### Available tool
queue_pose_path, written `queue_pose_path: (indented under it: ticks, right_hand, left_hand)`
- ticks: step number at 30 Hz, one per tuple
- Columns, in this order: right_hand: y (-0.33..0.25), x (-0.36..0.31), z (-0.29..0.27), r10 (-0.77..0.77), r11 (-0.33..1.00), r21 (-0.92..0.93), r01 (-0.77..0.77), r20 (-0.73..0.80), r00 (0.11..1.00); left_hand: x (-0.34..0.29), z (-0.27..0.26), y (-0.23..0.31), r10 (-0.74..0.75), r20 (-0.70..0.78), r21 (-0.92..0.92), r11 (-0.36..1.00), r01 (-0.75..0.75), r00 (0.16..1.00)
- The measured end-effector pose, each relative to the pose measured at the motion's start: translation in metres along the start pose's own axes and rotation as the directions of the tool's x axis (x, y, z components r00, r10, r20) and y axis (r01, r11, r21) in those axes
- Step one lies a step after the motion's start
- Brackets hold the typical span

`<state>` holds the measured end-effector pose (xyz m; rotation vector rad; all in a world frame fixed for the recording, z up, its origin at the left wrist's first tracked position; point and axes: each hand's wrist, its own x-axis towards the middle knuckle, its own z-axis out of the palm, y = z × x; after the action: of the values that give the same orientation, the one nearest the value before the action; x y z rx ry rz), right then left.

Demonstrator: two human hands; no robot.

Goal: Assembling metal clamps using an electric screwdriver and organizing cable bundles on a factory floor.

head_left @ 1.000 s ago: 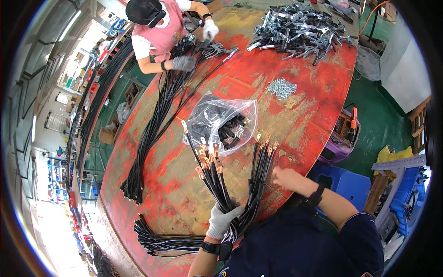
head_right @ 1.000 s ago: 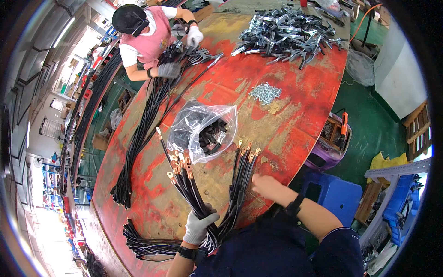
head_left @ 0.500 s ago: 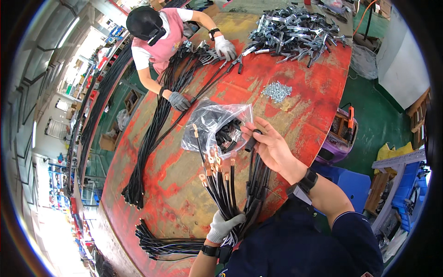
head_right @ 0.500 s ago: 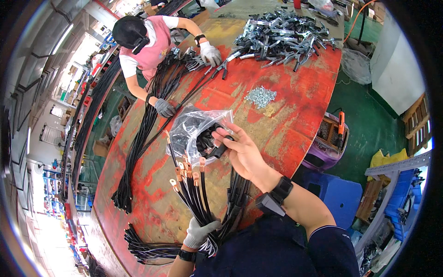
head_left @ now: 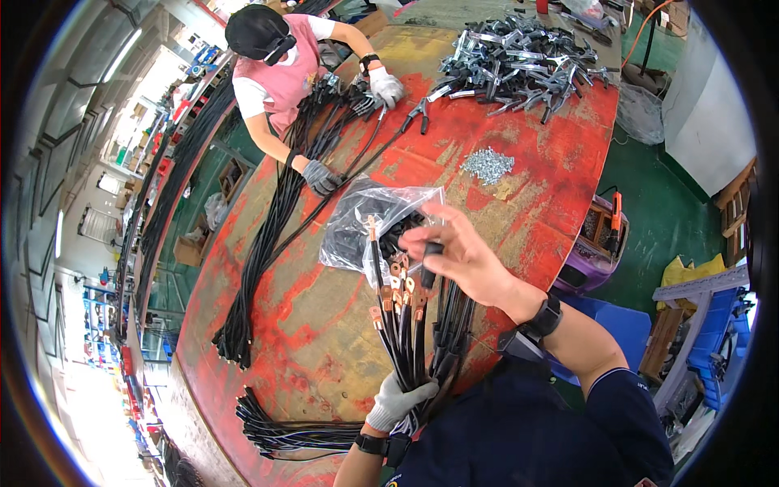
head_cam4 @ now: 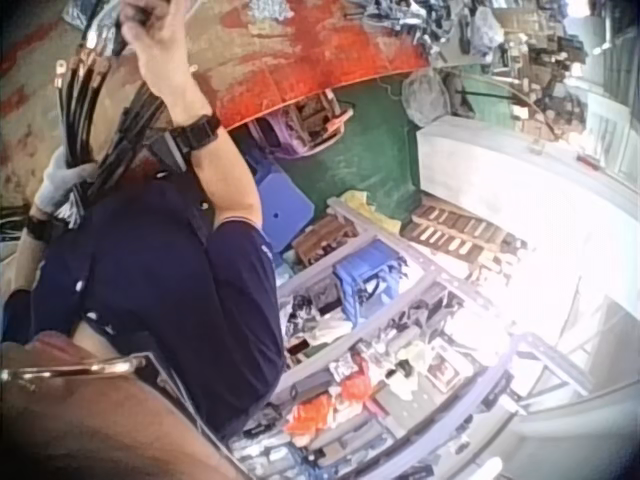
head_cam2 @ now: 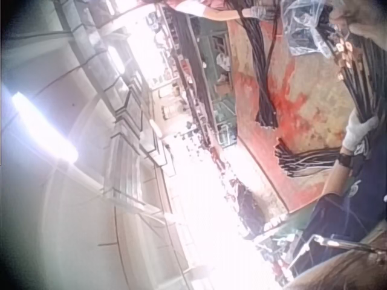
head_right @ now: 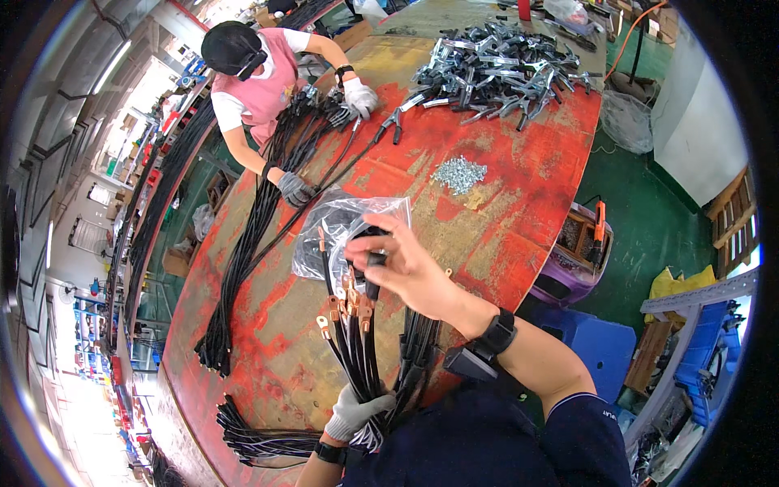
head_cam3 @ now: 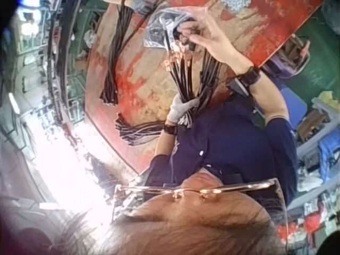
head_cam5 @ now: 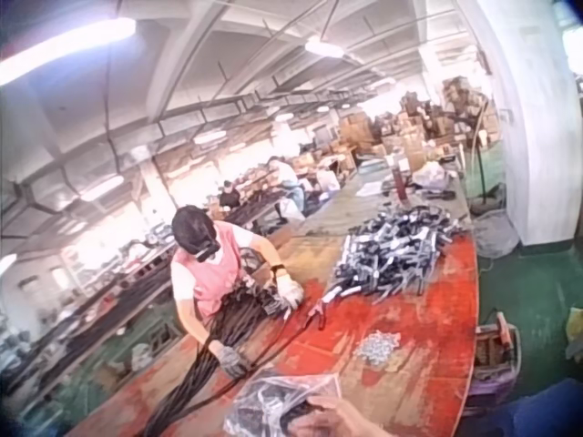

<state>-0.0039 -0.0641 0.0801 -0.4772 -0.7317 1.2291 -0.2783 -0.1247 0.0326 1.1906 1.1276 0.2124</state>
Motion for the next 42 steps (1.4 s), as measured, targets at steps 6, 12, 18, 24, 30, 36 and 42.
queue_pose_path:
  ticks: [6,12,18,24,30,36,42]
  right_hand:
    - [0.012,-0.022,-0.011,0.088,0.996,0.003,-0.090,-0.240,0.967]
    - [0.018,-0.037,-0.012,0.211,0.964,-0.068,-0.256,-0.387,0.898]
    - [0.026,-0.044,-0.019,0.369,0.629,-0.678,-0.380,-0.169,0.914]
    - [0.075,-0.082,-0.056,0.577,0.402,-0.800,-0.446,-0.157,0.802]
    - [0.055,-0.018,-0.103,0.913,0.019,-0.996,0.092,0.055,0.405]
    - [0.130,0.125,-0.172,0.370,-0.087,-0.724,0.684,0.614,0.697]
    - [0.148,0.168,-0.168,0.624,-0.051,-0.733,0.678,0.507,0.595]
  left_hand:
    - [0.002,0.003,0.002,-0.020,-0.006,0.013,1.000,0.021,1.000]
    - [0.012,0.003,-0.011,0.005,-0.010,0.020,1.000,-0.005,1.000]
    - [0.014,0.004,-0.011,-0.029,0.002,-0.040,0.999,0.029,1.000]
    - [0.011,0.004,-0.003,-0.005,-0.233,-0.221,0.974,-0.048,0.973]
    - [0.015,-0.004,0.000,-0.083,-0.377,-0.310,0.950,-0.041,0.922]
    - [0.025,-0.003,0.007,-0.134,-0.421,-0.298,0.955,0.003,0.897]
    - [0.023,-0.005,-0.008,-0.200,-0.409,-0.289,0.954,0.081,0.890]
